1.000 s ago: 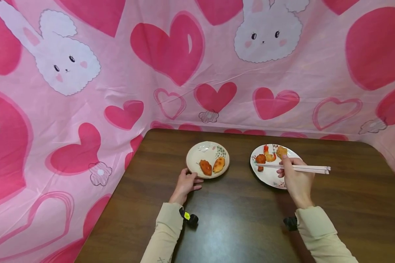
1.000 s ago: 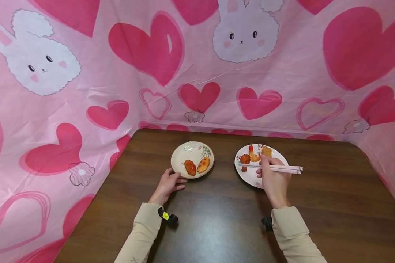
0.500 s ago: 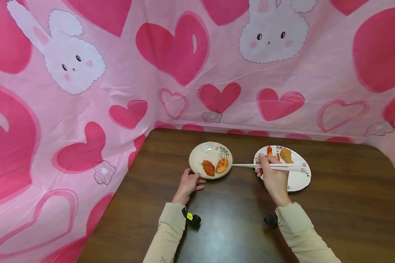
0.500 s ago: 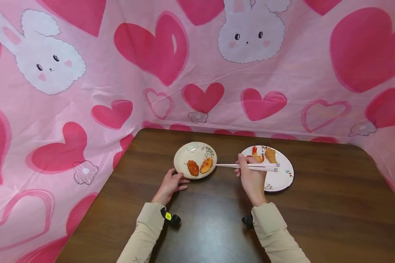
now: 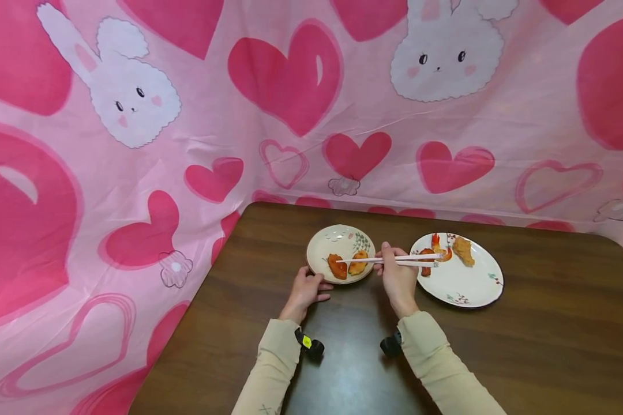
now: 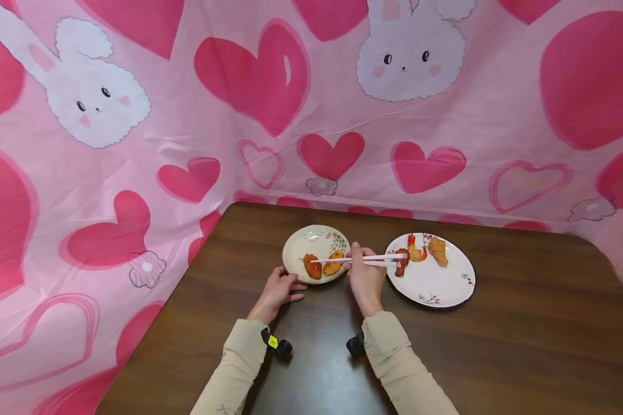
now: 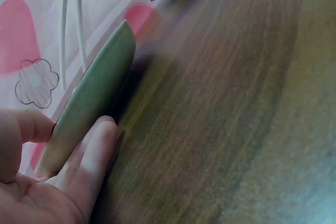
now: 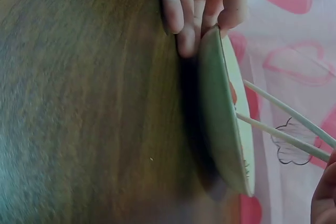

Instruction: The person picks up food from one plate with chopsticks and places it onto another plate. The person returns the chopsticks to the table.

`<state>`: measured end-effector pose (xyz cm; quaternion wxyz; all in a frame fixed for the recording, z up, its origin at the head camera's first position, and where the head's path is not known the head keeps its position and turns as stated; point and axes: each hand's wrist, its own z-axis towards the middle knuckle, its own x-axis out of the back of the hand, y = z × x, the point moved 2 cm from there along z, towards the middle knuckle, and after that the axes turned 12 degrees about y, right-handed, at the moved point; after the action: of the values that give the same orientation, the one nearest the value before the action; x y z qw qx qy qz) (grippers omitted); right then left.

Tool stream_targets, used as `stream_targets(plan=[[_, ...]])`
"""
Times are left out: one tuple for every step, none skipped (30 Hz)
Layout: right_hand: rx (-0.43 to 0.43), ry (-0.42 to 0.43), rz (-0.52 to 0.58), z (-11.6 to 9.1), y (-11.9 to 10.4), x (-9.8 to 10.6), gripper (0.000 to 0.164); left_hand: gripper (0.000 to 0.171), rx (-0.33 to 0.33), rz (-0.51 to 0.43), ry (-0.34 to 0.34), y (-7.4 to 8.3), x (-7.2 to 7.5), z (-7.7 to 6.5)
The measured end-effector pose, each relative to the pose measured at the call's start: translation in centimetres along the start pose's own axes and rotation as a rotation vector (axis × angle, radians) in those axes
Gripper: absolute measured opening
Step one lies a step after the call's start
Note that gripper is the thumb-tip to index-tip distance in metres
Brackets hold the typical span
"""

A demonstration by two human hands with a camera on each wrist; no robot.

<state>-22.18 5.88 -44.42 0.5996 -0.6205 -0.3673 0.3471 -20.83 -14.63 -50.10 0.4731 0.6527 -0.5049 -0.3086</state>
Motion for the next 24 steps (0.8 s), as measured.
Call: stream_targets(plan=[[-0.013, 0.008, 0.005, 0.0, 0.2, -0.1, 0.041, 0.053, 0.000, 0.000, 0.000, 0.0, 0.0, 0.0], [-0.025, 0.012, 0.011, 0.1, 0.3, -0.1, 0.042, 0.053, 0.000, -0.001, 0.001, 0.0, -0.1, 0.0], [-0.035, 0.014, 0.018, 0.1, 0.4, -0.1, 0.043, 0.053, 0.001, -0.001, 0.002, 0.0, -0.1, 0.0], [-0.045, 0.016, 0.024, 0.2, 0.5, -0.2, 0.043, 0.053, 0.001, -0.001, 0.004, 0.0, -0.1, 0.0], [-0.053, 0.017, 0.031, 0.2, 0.7, -0.2, 0.044, 0.053, 0.001, 0.000, 0.006, 0.0, -0.1, 0.0], [-0.062, 0.017, 0.033, 0.3, 0.8, -0.3, 0.044, 0.053, -0.003, 0.000, 0.006, 0.0, -0.1, 0.0], [-0.071, 0.020, 0.038, 0.4, 1.0, -0.3, 0.044, 0.053, -0.007, -0.001, 0.004, 0.0, -0.1, 0.0], [-0.082, 0.022, 0.044, 0.4, 1.1, -0.4, 0.044, 0.053, -0.007, 0.000, 0.004, 0.0, -0.1, 0.0], [-0.094, 0.024, 0.051, 0.5, 1.3, -0.4, 0.043, 0.053, -0.006, 0.000, 0.003, 0.0, -0.1, 0.0], [-0.104, 0.026, 0.061, 0.5, 1.4, -0.5, 0.042, 0.053, -0.005, 0.001, 0.002, -0.1, -0.1, 0.0], [-0.113, 0.027, 0.063, 0.6, 1.5, -0.5, 0.042, 0.053, -0.004, 0.000, 0.001, -0.1, -0.1, 0.0], [-0.119, 0.024, 0.064, 0.6, 1.6, -0.6, 0.041, 0.053, -0.003, 0.003, 0.001, -0.1, -0.1, 0.0], [-0.120, 0.020, 0.061, 0.6, 1.6, -0.7, 0.041, 0.053, 0.002, 0.004, 0.002, -0.1, -0.1, 0.1], [-0.117, 0.015, 0.055, 0.6, 1.6, -0.8, 0.040, 0.053, 0.006, 0.005, 0.005, -0.1, -0.1, 0.1], [-0.105, 0.009, 0.047, 0.6, 1.6, -0.9, 0.040, 0.053, 0.007, 0.004, 0.005, -0.1, -0.1, 0.1], [-0.094, 0.003, 0.039, 0.5, 1.5, -1.0, 0.040, 0.053, 0.006, 0.004, 0.005, -0.1, -0.1, 0.1], [-0.080, -0.004, 0.025, 0.5, 1.4, -1.1, 0.040, 0.052, 0.004, 0.003, 0.005, -0.1, -0.1, 0.1], [-0.067, -0.010, 0.015, 0.4, 1.3, -1.2, 0.040, 0.052, 0.003, 0.002, 0.005, -0.1, -0.1, 0.1], [-0.056, -0.015, 0.004, 0.4, 1.3, -1.4, 0.040, 0.052, 0.003, -0.001, 0.005, 0.0, -0.1, 0.1], [-0.043, -0.018, -0.010, 0.3, 1.2, -1.5, 0.041, 0.052, 0.002, -0.003, 0.005, 0.0, -0.1, 0.1], [-0.032, -0.023, -0.023, 0.2, 1.1, -1.6, 0.040, 0.052, 0.001, -0.003, 0.005, 0.0, -0.1, 0.1], [-0.027, -0.026, -0.032, 0.2, 1.0, -1.7, 0.040, 0.052, 0.001, -0.004, 0.005, 0.0, 0.0, 0.1], [-0.015, -0.030, -0.045, 0.1, 0.9, -1.8, 0.039, 0.051, 0.001, -0.006, 0.005, -0.1, 0.0, 0.1], [-0.008, -0.033, -0.057, 0.1, 0.8, -2.0, 0.038, 0.051, 0.000, -0.006, 0.005, -0.1, 0.0, 0.0]])
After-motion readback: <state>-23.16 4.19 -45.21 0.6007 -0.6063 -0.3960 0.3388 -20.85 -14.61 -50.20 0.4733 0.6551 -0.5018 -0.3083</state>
